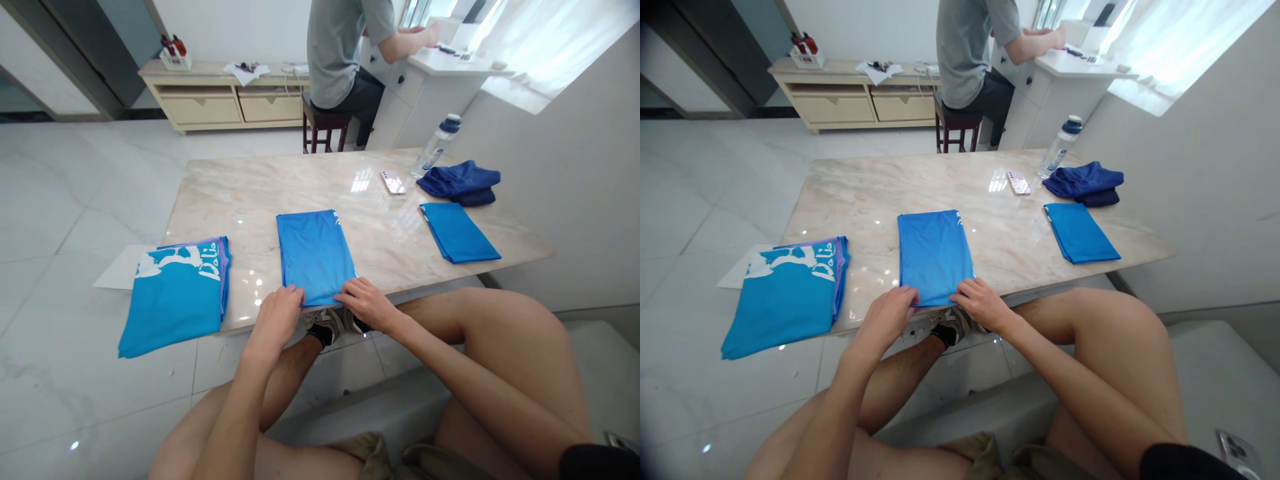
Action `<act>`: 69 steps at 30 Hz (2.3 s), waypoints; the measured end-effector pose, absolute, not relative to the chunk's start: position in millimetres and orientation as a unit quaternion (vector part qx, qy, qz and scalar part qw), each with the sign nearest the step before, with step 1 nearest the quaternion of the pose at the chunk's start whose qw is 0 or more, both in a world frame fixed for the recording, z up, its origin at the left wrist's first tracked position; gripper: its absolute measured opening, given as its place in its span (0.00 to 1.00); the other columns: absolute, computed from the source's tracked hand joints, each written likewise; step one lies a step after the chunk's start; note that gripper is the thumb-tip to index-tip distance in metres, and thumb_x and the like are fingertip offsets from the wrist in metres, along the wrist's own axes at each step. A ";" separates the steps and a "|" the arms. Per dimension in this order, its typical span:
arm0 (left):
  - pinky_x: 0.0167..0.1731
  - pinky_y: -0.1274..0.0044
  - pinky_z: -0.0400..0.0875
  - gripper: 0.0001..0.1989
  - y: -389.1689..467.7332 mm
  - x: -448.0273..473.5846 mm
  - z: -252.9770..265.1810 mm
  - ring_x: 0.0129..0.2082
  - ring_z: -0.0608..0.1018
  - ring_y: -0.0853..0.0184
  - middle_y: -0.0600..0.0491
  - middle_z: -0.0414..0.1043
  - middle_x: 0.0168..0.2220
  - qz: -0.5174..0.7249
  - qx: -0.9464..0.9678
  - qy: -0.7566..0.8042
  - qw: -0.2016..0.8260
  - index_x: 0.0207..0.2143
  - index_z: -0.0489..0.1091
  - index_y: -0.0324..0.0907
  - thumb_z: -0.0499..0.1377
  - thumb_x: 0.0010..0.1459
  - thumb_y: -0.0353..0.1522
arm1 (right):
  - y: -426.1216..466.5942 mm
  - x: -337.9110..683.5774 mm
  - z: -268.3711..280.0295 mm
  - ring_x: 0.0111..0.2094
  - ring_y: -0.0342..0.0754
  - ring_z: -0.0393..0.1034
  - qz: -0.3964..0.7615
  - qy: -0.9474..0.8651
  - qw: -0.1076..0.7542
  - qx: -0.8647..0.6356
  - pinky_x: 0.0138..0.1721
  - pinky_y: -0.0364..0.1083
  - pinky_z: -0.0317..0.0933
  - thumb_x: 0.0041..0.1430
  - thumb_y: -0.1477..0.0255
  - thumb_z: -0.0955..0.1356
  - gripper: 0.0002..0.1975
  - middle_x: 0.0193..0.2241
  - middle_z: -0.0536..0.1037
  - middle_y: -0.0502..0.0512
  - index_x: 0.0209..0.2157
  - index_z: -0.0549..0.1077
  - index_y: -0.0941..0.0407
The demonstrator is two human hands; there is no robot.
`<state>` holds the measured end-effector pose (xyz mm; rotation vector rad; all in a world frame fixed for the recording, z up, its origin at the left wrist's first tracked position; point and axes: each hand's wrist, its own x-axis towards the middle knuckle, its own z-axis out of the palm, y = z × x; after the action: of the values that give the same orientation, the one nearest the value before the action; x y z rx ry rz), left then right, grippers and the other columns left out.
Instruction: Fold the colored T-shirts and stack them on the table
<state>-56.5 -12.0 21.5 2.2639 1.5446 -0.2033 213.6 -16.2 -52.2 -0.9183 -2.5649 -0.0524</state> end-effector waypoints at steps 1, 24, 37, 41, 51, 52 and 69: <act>0.45 0.68 0.70 0.08 -11.9 -59.5 22.6 0.50 0.82 0.53 0.48 0.80 0.46 -0.077 0.801 0.560 0.198 0.47 0.78 0.44 0.59 0.72 0.26 | -18.2 214.5 -51.7 0.39 0.52 0.67 -0.022 -0.921 0.204 -0.330 0.42 0.51 0.59 0.80 0.74 0.64 0.12 0.37 0.78 0.57 0.48 0.81 0.56; 0.39 0.69 0.70 0.12 -2.5 -48.8 1.0 0.48 0.84 0.53 0.46 0.80 0.49 0.040 0.617 0.752 0.229 0.48 0.78 0.44 0.61 0.74 0.42 | 124.5 56.1 -0.1 0.49 0.63 0.82 0.145 -0.753 0.003 -0.642 0.46 0.52 0.71 0.75 0.53 0.66 0.23 0.45 0.87 0.67 0.43 0.84 0.57; 0.37 0.70 0.69 0.18 1.5 -56.1 5.9 0.46 0.84 0.51 0.42 0.84 0.45 0.029 0.595 0.757 0.268 0.46 0.81 0.45 0.53 0.77 0.40 | 151.4 55.9 -26.8 0.51 0.57 0.77 0.092 -0.784 0.128 -0.600 0.51 0.51 0.69 0.81 0.64 0.59 0.20 0.48 0.84 0.63 0.49 0.82 0.54; 0.37 0.69 0.68 0.20 1.2 -54.5 8.8 0.47 0.85 0.49 0.41 0.84 0.46 0.007 0.596 0.756 0.271 0.48 0.82 0.45 0.50 0.78 0.40 | 194.3 74.7 -35.8 0.60 0.62 0.67 0.078 -0.780 0.152 -0.602 0.62 0.57 0.63 0.77 0.67 0.66 0.16 0.58 0.77 0.68 0.59 0.77 0.58; 0.38 0.68 0.70 0.20 3.8 -68.0 6.9 0.42 0.83 0.50 0.43 0.82 0.41 -0.036 0.592 0.765 0.249 0.41 0.78 0.45 0.53 0.77 0.46 | 179.6 88.1 -37.4 0.68 0.64 0.63 0.063 -0.793 0.181 -0.578 0.70 0.64 0.54 0.78 0.69 0.61 0.22 0.67 0.73 0.71 0.66 0.73 0.59; 0.39 0.68 0.70 0.18 4.1 -67.0 5.5 0.43 0.83 0.51 0.43 0.81 0.43 -0.014 0.602 0.764 0.233 0.43 0.78 0.44 0.53 0.77 0.44 | 156.1 94.5 -35.0 0.71 0.64 0.61 0.050 -0.794 0.193 -0.575 0.72 0.65 0.52 0.78 0.69 0.60 0.24 0.70 0.71 0.70 0.70 0.70 0.59; 0.60 0.58 0.70 0.26 -8.5 -27.7 -16.1 0.62 0.72 0.47 0.38 0.70 0.68 0.004 0.780 0.624 0.033 0.73 0.65 0.42 0.52 0.77 0.37 | -32.9 176.6 -80.6 0.77 0.66 0.55 0.005 -0.804 0.181 -0.567 0.74 0.71 0.55 0.79 0.64 0.63 0.30 0.76 0.61 0.72 0.75 0.65 0.61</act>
<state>-27.7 -8.5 -16.1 2.4014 1.9208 0.0133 176.6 -32.9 -80.6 -1.6000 -2.2697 0.0144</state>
